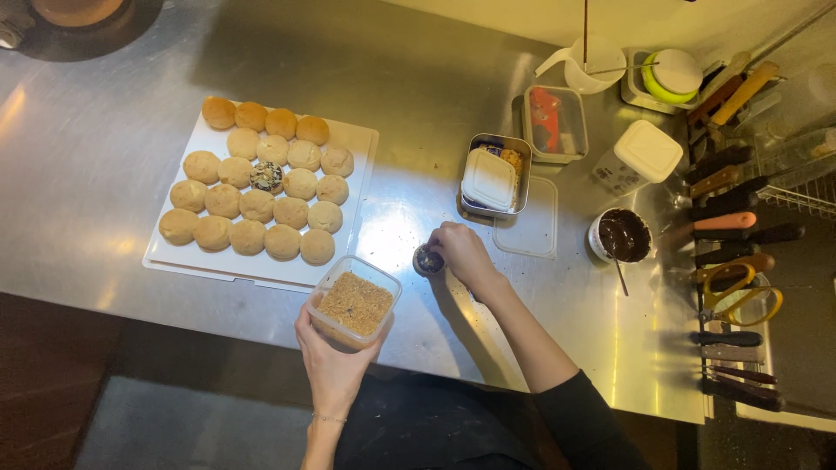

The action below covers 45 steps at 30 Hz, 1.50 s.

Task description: Decorating small round pastries by dipping them in a chocolate glaze and applying various toppings from containers.

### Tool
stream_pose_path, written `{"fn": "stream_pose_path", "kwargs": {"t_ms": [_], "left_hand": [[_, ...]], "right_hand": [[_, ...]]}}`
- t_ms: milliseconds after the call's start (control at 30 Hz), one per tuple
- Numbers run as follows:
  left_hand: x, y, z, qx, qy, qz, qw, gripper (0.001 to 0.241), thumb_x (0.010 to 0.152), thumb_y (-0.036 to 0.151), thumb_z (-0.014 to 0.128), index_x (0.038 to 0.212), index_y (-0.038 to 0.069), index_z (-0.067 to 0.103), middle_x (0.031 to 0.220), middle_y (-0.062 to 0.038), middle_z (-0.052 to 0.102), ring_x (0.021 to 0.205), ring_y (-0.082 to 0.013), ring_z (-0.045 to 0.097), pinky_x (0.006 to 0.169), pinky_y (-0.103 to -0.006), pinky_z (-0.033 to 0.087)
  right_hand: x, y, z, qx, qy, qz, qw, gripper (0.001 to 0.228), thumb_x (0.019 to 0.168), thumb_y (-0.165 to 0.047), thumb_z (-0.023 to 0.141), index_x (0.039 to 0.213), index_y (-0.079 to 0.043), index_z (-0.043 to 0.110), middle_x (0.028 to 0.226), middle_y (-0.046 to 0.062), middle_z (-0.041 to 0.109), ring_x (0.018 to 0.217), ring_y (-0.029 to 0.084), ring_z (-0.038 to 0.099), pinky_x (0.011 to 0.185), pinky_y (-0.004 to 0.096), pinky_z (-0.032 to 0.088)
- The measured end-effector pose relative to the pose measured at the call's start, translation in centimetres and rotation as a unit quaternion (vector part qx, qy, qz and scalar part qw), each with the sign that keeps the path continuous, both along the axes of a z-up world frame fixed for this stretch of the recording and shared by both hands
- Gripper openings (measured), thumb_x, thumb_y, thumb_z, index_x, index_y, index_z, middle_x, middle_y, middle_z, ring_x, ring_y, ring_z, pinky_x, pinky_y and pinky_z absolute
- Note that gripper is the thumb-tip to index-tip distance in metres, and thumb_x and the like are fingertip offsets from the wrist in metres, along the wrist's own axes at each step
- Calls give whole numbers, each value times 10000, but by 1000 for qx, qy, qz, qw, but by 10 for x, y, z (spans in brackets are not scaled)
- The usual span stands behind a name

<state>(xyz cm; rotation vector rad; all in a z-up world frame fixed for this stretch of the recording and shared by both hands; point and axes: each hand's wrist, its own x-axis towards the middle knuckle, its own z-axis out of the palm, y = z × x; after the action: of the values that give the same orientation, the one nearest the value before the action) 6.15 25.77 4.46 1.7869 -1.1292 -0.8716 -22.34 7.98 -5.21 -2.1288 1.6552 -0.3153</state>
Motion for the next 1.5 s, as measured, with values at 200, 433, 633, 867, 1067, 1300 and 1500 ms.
{"fn": "stream_pose_path", "kwargs": {"t_ms": [200, 433, 633, 867, 1067, 1300, 1500], "left_hand": [[-1, -3, 2, 2, 1, 1, 1000, 1310, 640, 452, 1073, 1696, 113, 376, 1655, -151, 508, 1627, -320, 481, 1277, -510, 493], [0, -8, 14, -28, 1, -18, 999, 1281, 645, 442, 1074, 1681, 135, 386, 1657, -151, 516, 1606, -322, 513, 1245, -517, 539], [-2, -22, 10, -61, 14, -27, 998, 1271, 636, 339, 1098, 1681, 117, 409, 1688, -139, 542, 1596, -308, 540, 1225, -493, 543], [-18, -63, 19, -44, 11, -37, 998, 1290, 643, 414, 1076, 1696, 137, 384, 1684, -123, 545, 1602, -308, 535, 1208, -497, 546], [-48, -169, 24, -144, 41, -85, 985, 1307, 635, 314, 1156, 1673, 45, 408, 1682, -281, 519, 1602, -579, 475, 1211, -840, 452], [-107, -311, -68, -123, -28, -173, 977, 1473, 520, 388, 1171, 1729, 68, 394, 1664, -286, 568, 1613, -573, 436, 1343, -745, 355], [-143, -334, -30, -86, 298, -177, 934, 1117, 670, 157, 1026, 1610, 110, 425, 1587, -202, 551, 1531, -378, 603, 1148, -512, 659]], "right_hand": [[-3, 14, 22, 12, -49, -22, 998, 171, 1037, -5, 760, 1136, -40, 895, 1152, 143, 871, 1089, 340, 804, 949, 467, 654], [-3, 47, 27, 23, -85, -73, 993, 239, 1013, -1, 816, 1215, -81, 917, 1203, 137, 876, 1098, 353, 819, 965, 479, 657], [-6, 48, 10, -39, -126, -92, 987, 173, 985, -7, 858, 1145, -52, 905, 1116, 98, 858, 1005, 314, 821, 881, 446, 658], [-3, 30, 21, -26, -112, -37, 993, 326, 1050, 74, 668, 1297, -34, 852, 1312, 156, 854, 1174, 388, 812, 1017, 510, 666], [-8, 33, 70, -3, -143, -106, 984, 211, 1084, -38, 772, 1274, -67, 859, 1143, 139, 873, 1102, 311, 868, 945, 407, 726], [-24, 48, 55, 4, -198, -181, 963, 224, 1116, -159, 754, 1282, -116, 899, 962, 125, 879, 934, 303, 868, 837, 408, 719], [-23, 59, 60, 57, -207, -281, 935, 310, 1097, -255, 730, 1353, -182, 888, 1123, 21, 936, 983, 176, 866, 894, 347, 662]]}}
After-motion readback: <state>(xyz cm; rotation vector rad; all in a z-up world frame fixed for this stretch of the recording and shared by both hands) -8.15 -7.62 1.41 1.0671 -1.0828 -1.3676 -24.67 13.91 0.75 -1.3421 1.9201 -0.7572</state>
